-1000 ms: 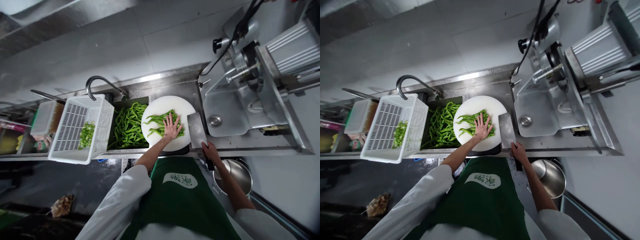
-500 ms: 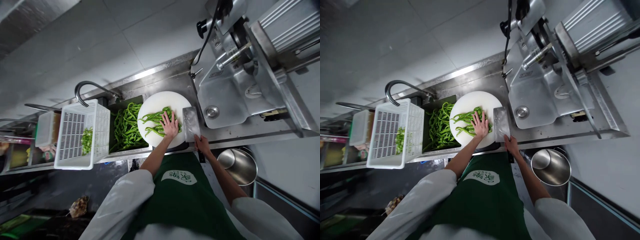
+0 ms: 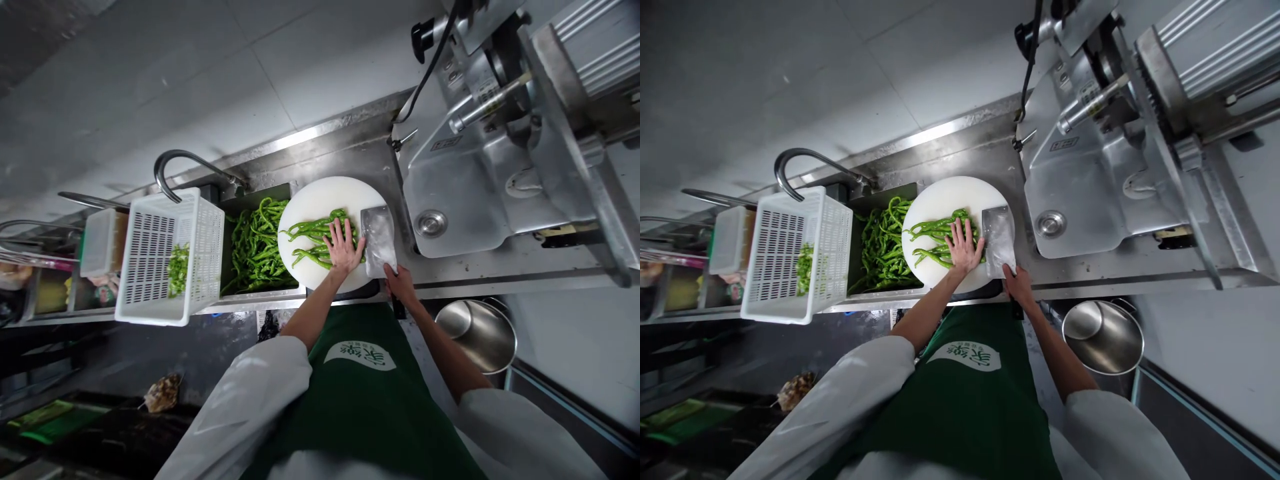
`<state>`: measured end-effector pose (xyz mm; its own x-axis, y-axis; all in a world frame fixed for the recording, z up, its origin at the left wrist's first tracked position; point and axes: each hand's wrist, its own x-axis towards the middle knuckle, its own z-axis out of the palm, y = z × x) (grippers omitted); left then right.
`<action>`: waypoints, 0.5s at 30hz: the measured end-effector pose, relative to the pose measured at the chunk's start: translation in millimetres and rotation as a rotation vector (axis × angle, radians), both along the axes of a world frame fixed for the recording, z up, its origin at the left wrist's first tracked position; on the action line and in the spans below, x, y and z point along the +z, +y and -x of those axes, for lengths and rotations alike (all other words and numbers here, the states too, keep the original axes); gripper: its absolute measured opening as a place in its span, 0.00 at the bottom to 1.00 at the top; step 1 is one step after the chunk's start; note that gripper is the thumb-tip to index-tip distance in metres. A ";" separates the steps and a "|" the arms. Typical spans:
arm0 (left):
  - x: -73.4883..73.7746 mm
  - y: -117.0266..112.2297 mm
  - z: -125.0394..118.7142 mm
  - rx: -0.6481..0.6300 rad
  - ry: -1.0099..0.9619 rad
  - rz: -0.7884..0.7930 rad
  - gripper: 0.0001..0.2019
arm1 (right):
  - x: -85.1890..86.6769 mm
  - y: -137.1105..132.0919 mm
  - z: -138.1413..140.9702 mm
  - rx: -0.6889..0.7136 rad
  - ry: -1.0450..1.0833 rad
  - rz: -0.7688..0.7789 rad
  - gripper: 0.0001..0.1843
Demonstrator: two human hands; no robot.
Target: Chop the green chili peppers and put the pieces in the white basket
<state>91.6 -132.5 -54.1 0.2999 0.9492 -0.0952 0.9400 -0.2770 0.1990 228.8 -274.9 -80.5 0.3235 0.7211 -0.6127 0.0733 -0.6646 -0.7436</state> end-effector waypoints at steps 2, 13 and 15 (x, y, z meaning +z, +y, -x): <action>0.6 -1.1 1.0 -0.007 -0.022 0.012 0.40 | -0.1 -1.8 -1.0 0.012 0.004 -0.025 0.30; -1.6 -0.1 6.2 -0.069 -0.047 0.016 0.36 | -0.1 0.2 -8.4 0.040 -0.026 0.022 0.26; -2.3 -0.3 6.8 -0.082 -0.053 0.023 0.35 | -0.9 0.8 -10.4 0.038 -0.032 0.049 0.25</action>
<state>84.8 -132.9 -56.4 0.3819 0.9189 -0.0989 0.9022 -0.3475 0.2553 239.2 -274.1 -81.3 0.3168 0.7027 -0.6371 0.1225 -0.6964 -0.7072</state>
